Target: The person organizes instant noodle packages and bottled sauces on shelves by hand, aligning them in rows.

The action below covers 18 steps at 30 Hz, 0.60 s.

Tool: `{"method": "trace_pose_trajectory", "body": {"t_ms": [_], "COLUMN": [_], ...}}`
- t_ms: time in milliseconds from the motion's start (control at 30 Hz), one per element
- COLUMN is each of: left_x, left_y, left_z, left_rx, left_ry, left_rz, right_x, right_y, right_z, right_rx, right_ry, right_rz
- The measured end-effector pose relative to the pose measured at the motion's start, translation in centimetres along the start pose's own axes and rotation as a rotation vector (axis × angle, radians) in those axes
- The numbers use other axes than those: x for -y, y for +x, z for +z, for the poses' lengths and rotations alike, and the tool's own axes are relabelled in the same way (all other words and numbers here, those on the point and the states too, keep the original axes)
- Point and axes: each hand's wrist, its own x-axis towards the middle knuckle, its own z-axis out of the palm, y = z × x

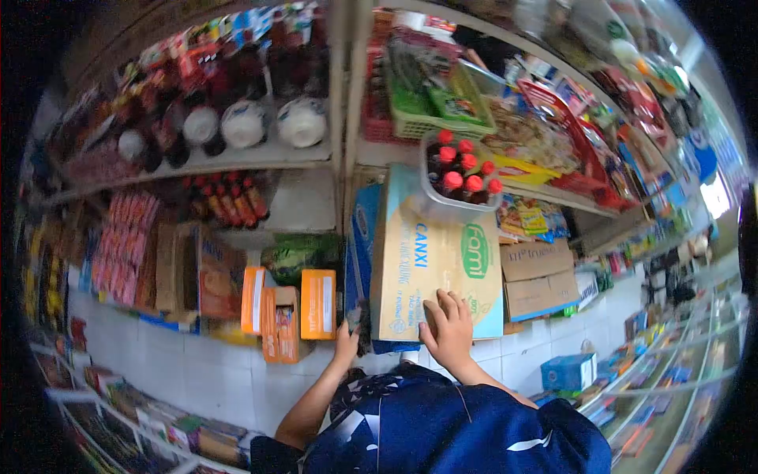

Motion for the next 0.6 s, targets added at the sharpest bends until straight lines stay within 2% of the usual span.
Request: {"method": "trace_pose_trajectory", "body": {"t_ms": [67,100,133,167,267,333,367,433,467,500,567,600], "left_x": [0.7,2.8,0.8,-0.4,-0.8,0.1,0.7,1.2,1.0,1.0,-5.4,-7.2], "left_y": [-0.6,-0.7,-1.2,-1.3,-2.0,-2.4,-2.5,-2.8,-3.0,-3.2,-5.1,-5.6], "left_z": [-1.5,-2.1,-2.8,-3.6,-4.2,-4.1,-3.9,-3.1,-2.9,-2.2,0.2,1.5], "left_rx": [0.139,0.174,0.210,0.352,0.538,0.533,0.560,0.450,0.484,0.497,0.591,0.657], "left_ry": [0.078,0.216,0.269,0.307,0.439,0.535,0.553,0.369,0.521,0.525,0.727,0.747], "left_rz": [0.013,0.048,0.099,0.121,0.246,-0.038,-0.015,-0.071,0.000,0.015,0.166,0.320], "right_x": [0.1,0.1,0.0,-0.1,-0.9,-1.5,-2.2,-3.8,-4.5,-5.4,-7.4,-8.7], "right_y": [-0.1,-0.1,-0.2,-0.4,-1.0,-1.2,-1.5,-2.3,-3.1,-3.9,-5.7,-6.8], "right_z": [0.0,0.1,0.1,0.0,0.2,-0.4,-0.9,-2.0,-2.1,-2.5,-3.6,-4.2], "right_rx": [-0.046,-0.077,-0.074,-0.068,-0.115,-0.123,-0.153,0.112,0.086,0.067,0.138,0.152], "right_ry": [-0.022,-0.029,-0.002,0.023,0.132,0.323,0.318,0.828,0.949,0.944,1.214,1.276], "right_rz": [-0.016,0.021,0.016,0.014,0.048,-0.001,0.024,-0.006,-0.005,0.001,0.142,0.182]}}
